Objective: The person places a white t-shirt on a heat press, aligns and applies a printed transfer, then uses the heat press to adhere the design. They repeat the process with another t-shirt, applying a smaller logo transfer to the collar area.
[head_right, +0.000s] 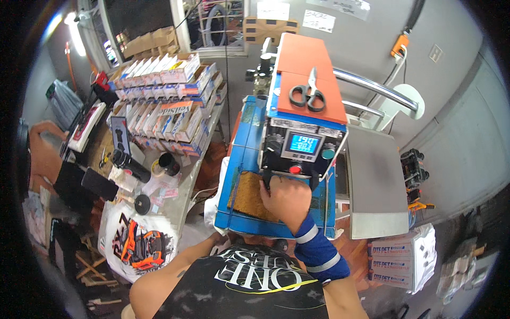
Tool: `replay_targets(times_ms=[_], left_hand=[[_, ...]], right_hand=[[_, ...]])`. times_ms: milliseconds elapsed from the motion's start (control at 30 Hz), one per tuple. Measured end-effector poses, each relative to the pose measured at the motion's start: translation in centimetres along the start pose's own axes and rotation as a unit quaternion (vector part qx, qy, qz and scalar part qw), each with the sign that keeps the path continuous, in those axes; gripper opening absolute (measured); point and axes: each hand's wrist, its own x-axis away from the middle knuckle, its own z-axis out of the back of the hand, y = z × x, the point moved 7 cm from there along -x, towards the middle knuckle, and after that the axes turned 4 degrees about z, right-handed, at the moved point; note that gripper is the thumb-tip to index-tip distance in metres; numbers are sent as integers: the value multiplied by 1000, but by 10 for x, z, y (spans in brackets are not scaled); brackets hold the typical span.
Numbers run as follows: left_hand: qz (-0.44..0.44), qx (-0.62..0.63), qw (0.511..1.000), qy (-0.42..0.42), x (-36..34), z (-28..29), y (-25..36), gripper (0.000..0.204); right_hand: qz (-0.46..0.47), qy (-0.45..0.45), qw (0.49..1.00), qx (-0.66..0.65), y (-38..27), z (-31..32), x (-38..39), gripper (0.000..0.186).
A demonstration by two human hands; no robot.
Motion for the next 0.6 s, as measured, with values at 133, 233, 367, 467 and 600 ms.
replay_targets(times_ms=[133,233,367,467,600], left_hand=[[-16,-30,999,-18,7,-8,3,22],[-26,-44,998,-31,13,-16,8,22],[-35,-58,997,-41,17,-24,14,22],[-42,-64,996,-43,19,-27,17,22],[-50,-74,995,-39,18,-30,20,22]], right_hand=[[15,31,999,-23,2,4,1,35],[22,37,998,-37,3,5,2,34],[14,22,999,-46,5,3,3,33],[20,31,998,-47,5,5,2,33],[19,32,998,-45,4,7,2,32]])
